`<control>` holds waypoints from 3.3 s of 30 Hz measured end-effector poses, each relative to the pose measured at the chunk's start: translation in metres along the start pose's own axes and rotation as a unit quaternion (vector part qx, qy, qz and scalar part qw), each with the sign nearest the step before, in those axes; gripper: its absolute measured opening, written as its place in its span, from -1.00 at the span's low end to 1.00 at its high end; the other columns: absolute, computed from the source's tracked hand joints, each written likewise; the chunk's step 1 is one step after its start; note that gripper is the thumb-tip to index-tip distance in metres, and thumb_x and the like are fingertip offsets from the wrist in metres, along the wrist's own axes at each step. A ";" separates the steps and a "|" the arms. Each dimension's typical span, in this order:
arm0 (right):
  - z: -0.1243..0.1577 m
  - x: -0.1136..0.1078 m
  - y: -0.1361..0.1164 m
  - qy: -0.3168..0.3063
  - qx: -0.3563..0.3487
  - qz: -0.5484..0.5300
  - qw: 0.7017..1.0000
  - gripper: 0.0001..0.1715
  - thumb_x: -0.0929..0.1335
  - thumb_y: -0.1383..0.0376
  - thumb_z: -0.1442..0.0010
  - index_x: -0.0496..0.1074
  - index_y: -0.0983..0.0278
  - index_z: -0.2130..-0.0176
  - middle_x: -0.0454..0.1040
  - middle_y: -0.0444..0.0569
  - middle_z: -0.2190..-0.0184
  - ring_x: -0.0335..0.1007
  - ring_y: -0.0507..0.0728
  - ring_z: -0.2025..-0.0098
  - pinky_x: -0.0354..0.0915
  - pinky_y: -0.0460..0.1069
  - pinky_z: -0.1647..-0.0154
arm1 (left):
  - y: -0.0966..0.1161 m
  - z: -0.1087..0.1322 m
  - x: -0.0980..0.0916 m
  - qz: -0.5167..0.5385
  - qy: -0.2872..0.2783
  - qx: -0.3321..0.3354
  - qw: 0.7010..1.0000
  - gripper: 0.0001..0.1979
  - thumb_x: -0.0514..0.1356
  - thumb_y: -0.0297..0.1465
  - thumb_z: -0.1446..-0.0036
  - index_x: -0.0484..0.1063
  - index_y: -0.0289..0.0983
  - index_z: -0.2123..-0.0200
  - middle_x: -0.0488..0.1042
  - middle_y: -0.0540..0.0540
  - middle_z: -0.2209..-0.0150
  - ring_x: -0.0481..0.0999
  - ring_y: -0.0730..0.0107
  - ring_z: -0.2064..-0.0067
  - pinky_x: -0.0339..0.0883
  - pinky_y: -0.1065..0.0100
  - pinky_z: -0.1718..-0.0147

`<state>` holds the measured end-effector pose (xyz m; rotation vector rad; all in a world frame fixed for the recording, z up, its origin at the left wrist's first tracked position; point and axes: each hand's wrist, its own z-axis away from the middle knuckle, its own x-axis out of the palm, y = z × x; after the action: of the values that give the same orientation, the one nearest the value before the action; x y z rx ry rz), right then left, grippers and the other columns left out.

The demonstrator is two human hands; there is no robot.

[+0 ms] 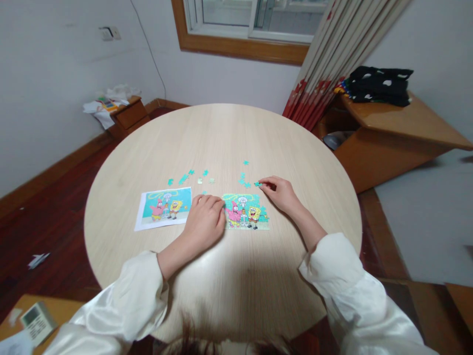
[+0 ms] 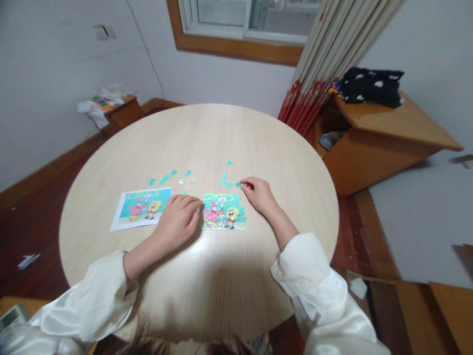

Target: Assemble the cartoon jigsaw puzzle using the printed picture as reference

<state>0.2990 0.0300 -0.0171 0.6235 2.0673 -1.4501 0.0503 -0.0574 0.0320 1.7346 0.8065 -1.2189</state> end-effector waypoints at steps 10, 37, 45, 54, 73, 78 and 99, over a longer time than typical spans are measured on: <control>0.000 0.001 -0.002 0.005 0.005 -0.004 1.000 -0.80 0.37 0.22 -0.13 0.57 0.27 0.34 0.55 0.01 0.41 0.41 0.11 0.40 0.33 0.03 0.31 | -0.006 0.000 0.000 0.007 0.009 -0.015 1.000 -0.69 -0.04 -0.47 -0.20 0.51 -0.28 0.21 0.57 -0.17 0.14 0.45 0.10 0.07 0.14 0.03 0.02; -0.002 0.002 0.002 0.031 0.065 -0.123 0.990 -0.65 0.41 0.09 -0.04 0.57 0.32 0.30 0.59 0.08 0.34 0.43 0.13 0.36 0.34 0.07 0.30 | -0.016 -0.001 -0.004 -0.012 0.023 -0.051 0.998 -0.70 -0.02 -0.47 -0.20 0.53 -0.27 0.27 0.56 -0.16 0.27 0.39 0.11 0.18 0.10 0.10 0.19; -0.003 0.001 0.003 0.037 0.065 -0.112 0.991 -0.73 0.40 0.13 -0.05 0.54 0.29 0.36 0.58 0.03 0.36 0.45 0.13 0.34 0.34 0.07 0.28 | -0.018 -0.002 -0.006 -0.012 0.003 -0.067 0.998 -0.70 -0.02 -0.48 -0.20 0.53 -0.28 0.25 0.56 -0.15 0.26 0.40 0.12 0.17 0.07 0.12 0.18; -0.003 0.002 0.004 0.039 0.076 -0.124 0.989 -0.74 0.39 0.13 -0.04 0.52 0.28 0.37 0.57 0.01 0.39 0.44 0.13 0.35 0.33 0.07 0.29 | -0.017 -0.003 -0.008 -0.013 -0.018 -0.077 0.997 -0.68 -0.03 -0.48 -0.20 0.53 -0.29 0.24 0.57 -0.15 0.26 0.42 0.12 0.18 0.06 0.14 0.20; -0.001 0.001 0.005 0.027 0.051 -0.134 0.989 -0.69 0.36 0.13 -0.11 0.57 0.27 0.24 0.60 0.05 0.25 0.50 0.17 0.23 0.37 0.11 0.14 | -0.016 -0.005 -0.011 -0.012 -0.041 -0.092 0.995 -0.63 -0.06 -0.46 -0.20 0.54 -0.33 0.17 0.59 -0.21 0.21 0.48 0.09 0.15 0.12 0.10 0.15; -0.001 0.003 0.006 0.031 0.063 -0.151 0.986 -0.62 0.40 0.12 -0.05 0.53 0.30 0.18 0.55 -0.01 0.40 0.45 0.11 0.37 0.36 0.04 0.30 | -0.016 -0.005 -0.012 -0.007 -0.042 -0.094 0.995 -0.61 -0.08 -0.48 -0.20 0.54 -0.34 0.14 0.60 -0.22 0.20 0.49 0.07 0.14 0.13 0.09 0.14; -0.001 0.001 0.001 0.034 0.069 -0.149 0.986 -0.70 0.40 0.09 -0.04 0.56 0.28 0.36 0.60 0.01 0.38 0.49 0.15 0.32 0.37 0.09 0.22 | -0.016 -0.004 -0.009 -0.004 -0.025 -0.085 0.996 -0.62 -0.07 -0.47 -0.18 0.53 -0.31 0.16 0.60 -0.23 0.24 0.47 0.07 0.19 0.15 0.09 0.17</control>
<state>0.2986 0.0318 -0.0182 0.4353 2.1984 -1.7742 0.0350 -0.0470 0.0370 1.5600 0.8619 -1.1594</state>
